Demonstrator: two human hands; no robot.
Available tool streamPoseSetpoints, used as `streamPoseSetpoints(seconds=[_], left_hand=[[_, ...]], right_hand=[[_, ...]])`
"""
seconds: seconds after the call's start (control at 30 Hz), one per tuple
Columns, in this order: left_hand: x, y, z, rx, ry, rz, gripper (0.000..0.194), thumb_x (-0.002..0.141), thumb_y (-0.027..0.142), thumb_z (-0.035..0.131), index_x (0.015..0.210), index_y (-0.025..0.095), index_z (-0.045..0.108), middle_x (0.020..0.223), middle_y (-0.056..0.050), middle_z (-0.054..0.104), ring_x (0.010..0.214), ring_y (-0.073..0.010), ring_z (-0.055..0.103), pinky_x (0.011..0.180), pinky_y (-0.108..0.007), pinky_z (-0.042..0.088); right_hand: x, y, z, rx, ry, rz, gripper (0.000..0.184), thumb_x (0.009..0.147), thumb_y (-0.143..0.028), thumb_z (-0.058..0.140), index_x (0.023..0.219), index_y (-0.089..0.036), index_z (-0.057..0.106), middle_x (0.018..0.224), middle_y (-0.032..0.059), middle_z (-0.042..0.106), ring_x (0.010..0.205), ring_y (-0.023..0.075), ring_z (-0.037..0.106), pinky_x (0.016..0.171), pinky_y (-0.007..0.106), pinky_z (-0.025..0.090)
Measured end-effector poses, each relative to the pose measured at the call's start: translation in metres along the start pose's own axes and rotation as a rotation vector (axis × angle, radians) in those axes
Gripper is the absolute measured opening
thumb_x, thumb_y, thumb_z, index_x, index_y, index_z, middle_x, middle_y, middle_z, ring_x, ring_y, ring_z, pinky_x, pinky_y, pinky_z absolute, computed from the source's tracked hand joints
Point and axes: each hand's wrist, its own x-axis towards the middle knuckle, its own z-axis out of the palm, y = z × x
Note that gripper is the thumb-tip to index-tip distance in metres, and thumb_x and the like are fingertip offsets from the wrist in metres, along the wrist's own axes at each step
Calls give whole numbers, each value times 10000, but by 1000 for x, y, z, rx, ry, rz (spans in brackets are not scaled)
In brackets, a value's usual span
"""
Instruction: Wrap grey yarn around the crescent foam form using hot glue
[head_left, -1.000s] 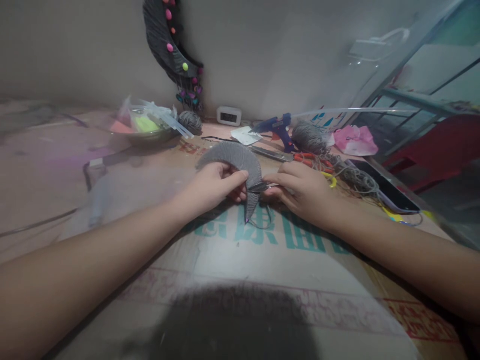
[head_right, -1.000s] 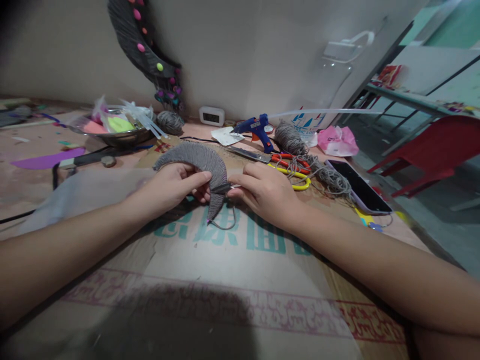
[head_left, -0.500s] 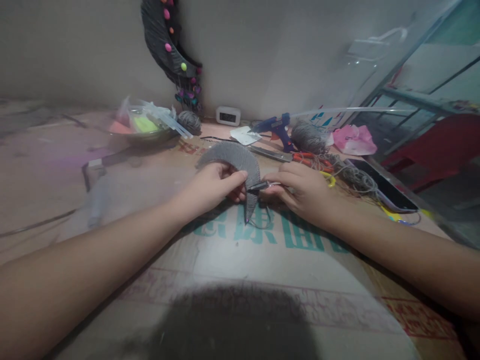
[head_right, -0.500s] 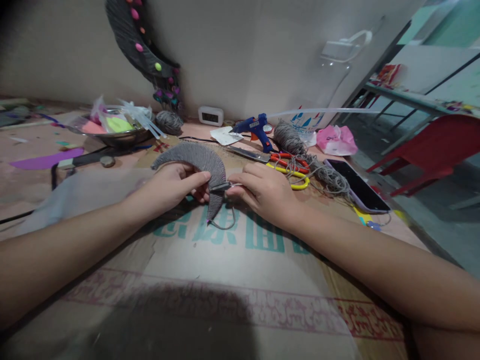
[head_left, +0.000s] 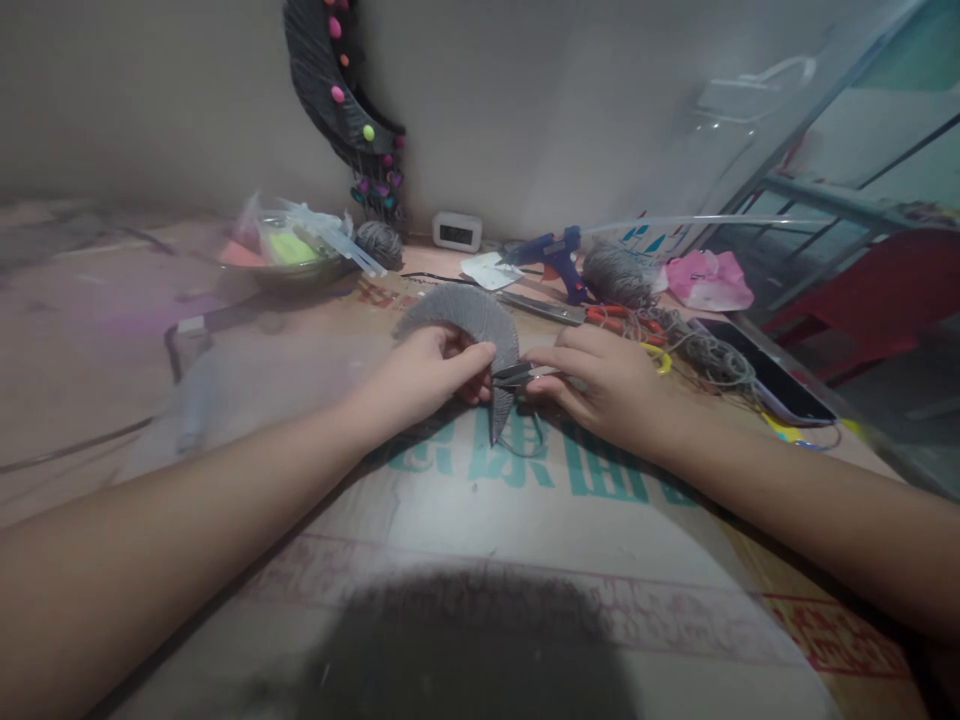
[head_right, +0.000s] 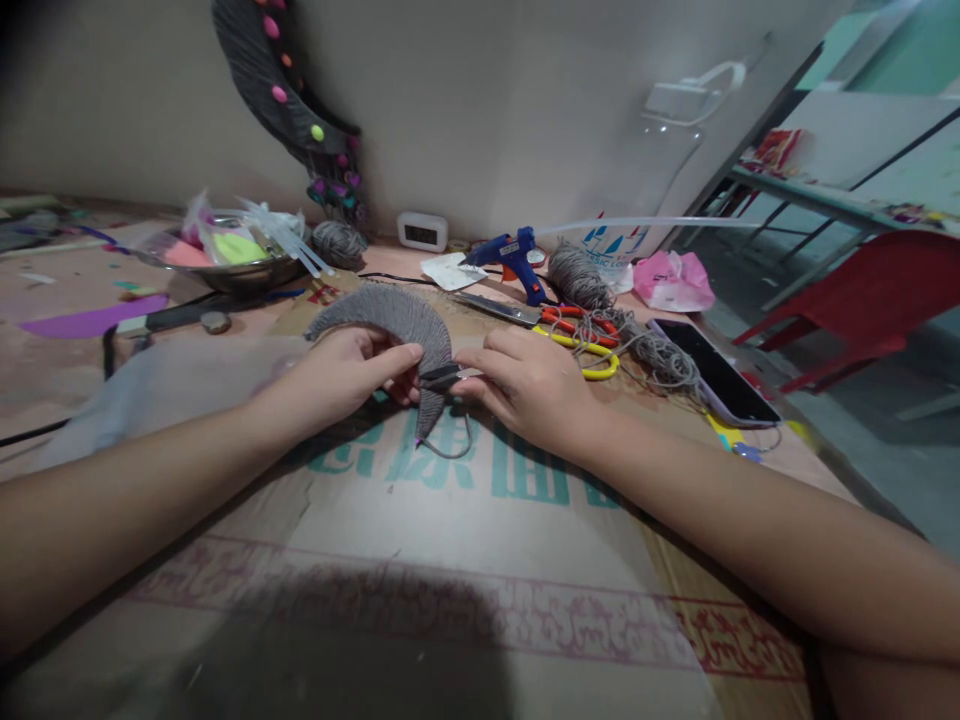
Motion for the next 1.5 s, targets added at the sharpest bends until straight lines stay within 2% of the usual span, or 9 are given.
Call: streamPoseSetpoints(seconds=[0.17,0.3,0.6,0.73,1.0,1.2,1.3,1.4,1.5], left_hand=[[1,2,2,-78,2,-19,280,848,360,574,673,143,588,603,-37,660,563,-126,629,596,-233,511],[1,4,3,-183,-7,-41,328,893,358,502,671,132,592,584,-41,645,551,-132,634,589,-248,525],[-1,6,2,-126,-16,-44,338,888,351,532,641,132,603,597,-48,657,553,-119,622,596,-230,508],[-2,9,3,-132,-25,-63,336,874,353,555,619,138,595,582,-49,654,547,-121,617,594,-229,506],[-1,6,1,-225,-62,15,413,902,390,450,623,135,616,548,-57,636,515,-149,620,551,-254,503],[-2,8,0,-64,-38,19,337,859,350,550,591,149,593,570,-39,640,547,-127,606,597,-243,502],[-1,5,-1,-23,-37,33,338,867,362,546,606,152,589,581,-30,637,553,-117,595,601,-236,497],[0,2,-2,42,-68,84,346,878,377,532,622,152,590,591,-20,628,556,-111,581,587,-228,482],[0,0,-2,121,-107,144,353,876,405,530,637,153,594,614,-17,631,573,-116,576,574,-230,464]], right_hand=[[-1,1,1,22,-15,12,380,963,-435,454,993,-160,715,727,63,590,685,177,511,625,293,369],[-1,0,-1,36,-28,18,362,960,-425,463,989,-159,707,741,62,595,683,175,512,632,293,377],[-2,2,-1,111,47,131,350,961,-420,457,998,-157,686,750,65,608,723,192,545,672,307,411],[-2,3,1,95,57,108,333,956,-414,473,979,-163,691,752,64,611,726,192,546,675,307,413],[-1,4,-1,110,26,56,315,960,-373,474,1009,-144,685,780,74,625,746,196,558,680,307,426],[-1,3,-2,123,21,53,308,956,-385,476,1002,-155,676,781,67,616,741,196,555,665,304,425],[-2,3,-3,156,31,77,335,962,-397,459,1008,-142,672,776,71,618,742,194,555,681,310,428],[-3,4,-3,207,60,138,371,963,-429,445,1012,-139,669,786,74,627,747,191,562,697,314,429],[-1,2,-2,308,89,273,354,941,-454,475,979,-153,658,816,66,641,739,176,571,679,295,436]])
